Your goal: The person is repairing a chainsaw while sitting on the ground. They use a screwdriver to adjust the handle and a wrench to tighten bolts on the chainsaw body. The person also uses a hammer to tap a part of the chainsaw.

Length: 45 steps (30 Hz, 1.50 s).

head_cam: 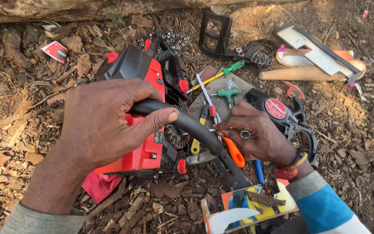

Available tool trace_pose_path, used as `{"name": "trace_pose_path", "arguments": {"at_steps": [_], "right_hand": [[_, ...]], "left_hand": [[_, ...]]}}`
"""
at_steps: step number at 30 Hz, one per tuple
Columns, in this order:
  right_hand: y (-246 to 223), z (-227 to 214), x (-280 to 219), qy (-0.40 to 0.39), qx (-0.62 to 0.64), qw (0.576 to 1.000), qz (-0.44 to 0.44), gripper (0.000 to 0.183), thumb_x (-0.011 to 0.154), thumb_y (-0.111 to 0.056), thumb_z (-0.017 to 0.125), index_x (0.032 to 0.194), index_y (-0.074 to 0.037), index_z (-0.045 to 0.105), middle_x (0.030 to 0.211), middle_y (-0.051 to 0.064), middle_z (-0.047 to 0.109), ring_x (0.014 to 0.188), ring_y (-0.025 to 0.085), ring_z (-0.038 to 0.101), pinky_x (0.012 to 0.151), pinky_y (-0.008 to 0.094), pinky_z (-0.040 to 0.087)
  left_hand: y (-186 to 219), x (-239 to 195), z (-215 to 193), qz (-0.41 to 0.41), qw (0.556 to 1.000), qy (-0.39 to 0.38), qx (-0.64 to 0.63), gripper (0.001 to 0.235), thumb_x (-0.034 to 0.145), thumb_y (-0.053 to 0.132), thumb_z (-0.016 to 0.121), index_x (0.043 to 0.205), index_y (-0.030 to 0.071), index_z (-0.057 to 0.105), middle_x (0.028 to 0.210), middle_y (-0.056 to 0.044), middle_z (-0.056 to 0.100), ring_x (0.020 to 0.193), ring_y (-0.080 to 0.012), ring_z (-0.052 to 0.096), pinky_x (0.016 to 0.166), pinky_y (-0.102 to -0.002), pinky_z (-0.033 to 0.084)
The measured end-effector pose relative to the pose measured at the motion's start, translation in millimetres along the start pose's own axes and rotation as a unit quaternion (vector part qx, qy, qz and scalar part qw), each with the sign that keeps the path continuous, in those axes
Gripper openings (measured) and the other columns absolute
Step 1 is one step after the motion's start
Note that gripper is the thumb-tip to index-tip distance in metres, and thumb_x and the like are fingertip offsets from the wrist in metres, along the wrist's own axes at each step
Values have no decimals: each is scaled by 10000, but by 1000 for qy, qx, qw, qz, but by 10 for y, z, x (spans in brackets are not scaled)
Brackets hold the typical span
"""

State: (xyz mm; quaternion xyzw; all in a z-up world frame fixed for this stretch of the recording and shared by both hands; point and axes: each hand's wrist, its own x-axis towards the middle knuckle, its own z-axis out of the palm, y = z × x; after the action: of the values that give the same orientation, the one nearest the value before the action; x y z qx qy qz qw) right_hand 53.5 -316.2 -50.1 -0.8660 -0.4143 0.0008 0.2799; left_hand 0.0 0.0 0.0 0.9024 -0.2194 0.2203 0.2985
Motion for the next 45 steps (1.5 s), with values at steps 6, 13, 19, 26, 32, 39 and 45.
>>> {"name": "trace_pose_path", "arguments": {"at_steps": [6,13,19,26,32,39,45], "right_hand": [[-39,-23,6,-2,-4,1000,6,144,853,-139,775,990,-97,789,756,64,610,758,244,552,663,392,455],[-37,-41,9,-15,6,1000,-16,137,852,-125,766,980,-78,775,793,67,639,801,256,567,706,400,459],[-27,-26,-33,-18,11,1000,7,146,847,-127,772,985,-83,787,798,62,663,790,247,561,696,398,467],[-47,-16,-19,-10,-7,1000,15,135,837,-123,775,965,-84,796,758,55,624,772,244,549,677,383,453],[-57,-54,45,-8,-20,1000,-21,142,854,-124,771,987,-75,771,788,57,584,803,240,541,717,388,448],[-38,-95,48,-27,-25,999,-24,152,845,-106,756,992,-75,784,757,68,568,787,249,531,702,402,432],[14,-40,-21,-8,-14,1000,-17,154,840,-131,782,986,-82,786,753,69,568,783,253,524,703,403,438]], "left_hand": [[20,21,8,-25,1000,-18,5,353,844,500,781,891,150,777,701,23,712,618,-153,684,550,-344,513],[39,30,4,-37,999,-22,-5,369,834,512,782,892,148,776,690,26,708,600,-148,680,535,-343,504],[25,31,17,-36,999,-19,9,397,819,539,785,925,156,791,683,35,712,591,-137,679,509,-332,497],[22,15,14,-29,1000,-6,3,383,835,531,779,919,157,785,678,49,699,575,-110,666,493,-314,489],[62,26,35,-36,999,-19,15,368,822,524,787,893,163,789,657,53,696,543,-114,650,465,-321,470],[59,37,31,-24,999,-16,15,349,831,505,783,886,160,789,689,43,706,575,-123,667,488,-314,484],[56,44,23,-21,1000,-10,11,346,824,488,799,900,151,788,754,31,737,632,-123,706,539,-303,525]]}}
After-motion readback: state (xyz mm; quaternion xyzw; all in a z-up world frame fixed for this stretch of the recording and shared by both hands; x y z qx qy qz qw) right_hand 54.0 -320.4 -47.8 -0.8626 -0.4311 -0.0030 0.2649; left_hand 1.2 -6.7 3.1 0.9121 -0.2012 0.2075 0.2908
